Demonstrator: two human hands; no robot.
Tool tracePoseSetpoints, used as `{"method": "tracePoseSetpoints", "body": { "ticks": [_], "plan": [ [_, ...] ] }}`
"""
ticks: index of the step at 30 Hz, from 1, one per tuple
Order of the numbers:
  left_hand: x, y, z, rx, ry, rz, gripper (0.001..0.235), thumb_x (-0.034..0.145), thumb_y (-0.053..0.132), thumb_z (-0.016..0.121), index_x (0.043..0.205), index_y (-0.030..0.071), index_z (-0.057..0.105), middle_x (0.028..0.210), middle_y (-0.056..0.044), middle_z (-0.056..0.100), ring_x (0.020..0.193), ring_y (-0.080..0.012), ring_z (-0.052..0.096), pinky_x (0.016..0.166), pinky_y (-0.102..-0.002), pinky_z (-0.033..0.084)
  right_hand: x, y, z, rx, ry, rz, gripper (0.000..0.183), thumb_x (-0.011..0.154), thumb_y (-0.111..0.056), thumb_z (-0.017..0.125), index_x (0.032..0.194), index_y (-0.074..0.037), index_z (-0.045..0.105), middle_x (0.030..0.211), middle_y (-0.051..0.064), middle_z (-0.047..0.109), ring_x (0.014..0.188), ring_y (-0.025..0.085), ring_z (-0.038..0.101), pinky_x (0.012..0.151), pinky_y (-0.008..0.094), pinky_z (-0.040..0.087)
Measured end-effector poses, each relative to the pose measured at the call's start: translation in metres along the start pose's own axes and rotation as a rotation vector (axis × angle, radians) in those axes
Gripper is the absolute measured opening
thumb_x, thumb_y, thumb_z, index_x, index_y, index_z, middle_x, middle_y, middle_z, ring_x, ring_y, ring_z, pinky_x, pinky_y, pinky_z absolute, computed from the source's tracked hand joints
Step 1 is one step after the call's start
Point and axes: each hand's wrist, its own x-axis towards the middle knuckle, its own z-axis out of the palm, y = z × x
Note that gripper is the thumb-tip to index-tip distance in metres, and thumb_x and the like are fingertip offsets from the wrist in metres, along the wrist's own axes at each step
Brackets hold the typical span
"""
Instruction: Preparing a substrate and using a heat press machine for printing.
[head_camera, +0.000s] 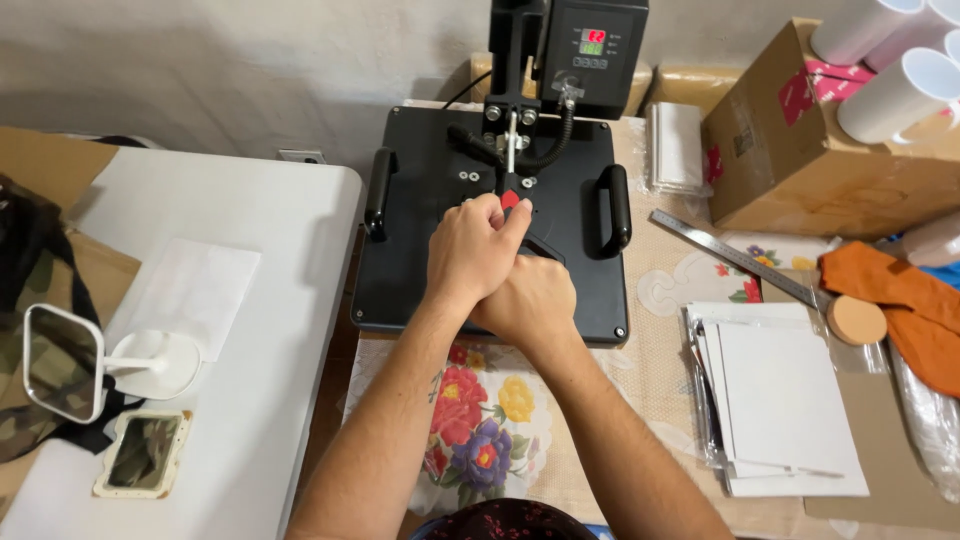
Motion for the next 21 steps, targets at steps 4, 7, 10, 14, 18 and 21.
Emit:
{"method": "tracePoseSetpoints", "body": {
  "ticks": [4, 7, 10, 14, 18, 21],
  "plan": [
    [-0.002, 0.002, 0.0, -0.035, 0.011, -0.006, 0.053, 0.089, 0.056, 0.054, 0.062, 0.01, 0.053, 0.07, -0.017, 0.065, 0.079, -0.04, 0.07, 0.068, -0.045, 0.054, 0.002, 0.003, 0.001, 0.006, -0.007, -0.052, 0.025, 0.07, -0.026, 0.059, 0.048, -0.026, 0.047, 0.037, -0.009, 0.037, 0.036, 0.015, 0.046, 0.041, 0.026, 0.04],
    [-0.003, 0.004, -0.002, -0.048, 0.018, -0.023, 0.051, 0.089, 0.053, 0.054, 0.063, 0.009, 0.054, 0.071, -0.017, 0.066, 0.08, -0.0401, 0.07, 0.07, -0.045, 0.054, -0.002, 0.003, 0.008, 0.039, -0.048, -0.021, 0.021, 0.066, -0.03, 0.06, 0.048, -0.026, 0.05, 0.037, -0.005, 0.045, 0.039, 0.021, 0.055, 0.04, 0.033, 0.044],
    [-0.002, 0.005, -0.003, -0.034, 0.007, -0.054, 0.053, 0.088, 0.054, 0.055, 0.065, 0.007, 0.054, 0.074, -0.02, 0.066, 0.085, -0.0442, 0.068, 0.072, -0.048, 0.053, 0.0, 0.003, 0.007, 0.041, -0.029, -0.025, 0.02, 0.068, -0.027, 0.058, 0.049, -0.025, 0.051, 0.037, -0.006, 0.044, 0.038, 0.019, 0.052, 0.042, 0.029, 0.044],
    [0.0, 0.003, -0.001, -0.046, 0.052, -0.039, 0.048, 0.089, 0.048, 0.056, 0.06, 0.01, 0.052, 0.061, -0.012, 0.059, 0.069, -0.0354, 0.066, 0.063, -0.041, 0.05, -0.001, 0.001, 0.016, 0.077, -0.032, -0.013, 0.019, 0.065, -0.031, 0.059, 0.049, -0.024, 0.052, 0.037, -0.005, 0.045, 0.039, 0.022, 0.055, 0.04, 0.032, 0.043],
    [-0.002, 0.003, -0.001, -0.07, 0.08, -0.051, 0.048, 0.09, 0.045, 0.058, 0.058, 0.01, 0.051, 0.057, -0.011, 0.057, 0.063, -0.0309, 0.063, 0.061, -0.039, 0.049, -0.001, -0.002, 0.018, 0.084, -0.06, 0.003, 0.018, 0.065, -0.031, 0.058, 0.048, -0.025, 0.055, 0.038, -0.004, 0.049, 0.04, 0.023, 0.058, 0.041, 0.033, 0.044],
    [-0.001, 0.0, 0.0, -0.066, 0.082, -0.063, 0.049, 0.089, 0.046, 0.059, 0.057, 0.009, 0.05, 0.055, -0.011, 0.055, 0.062, -0.0315, 0.061, 0.06, -0.039, 0.048, 0.0, -0.003, 0.016, 0.092, -0.071, 0.001, 0.016, 0.063, -0.028, 0.057, 0.048, -0.025, 0.055, 0.038, -0.004, 0.05, 0.04, 0.023, 0.058, 0.042, 0.033, 0.046]
  ]
}}
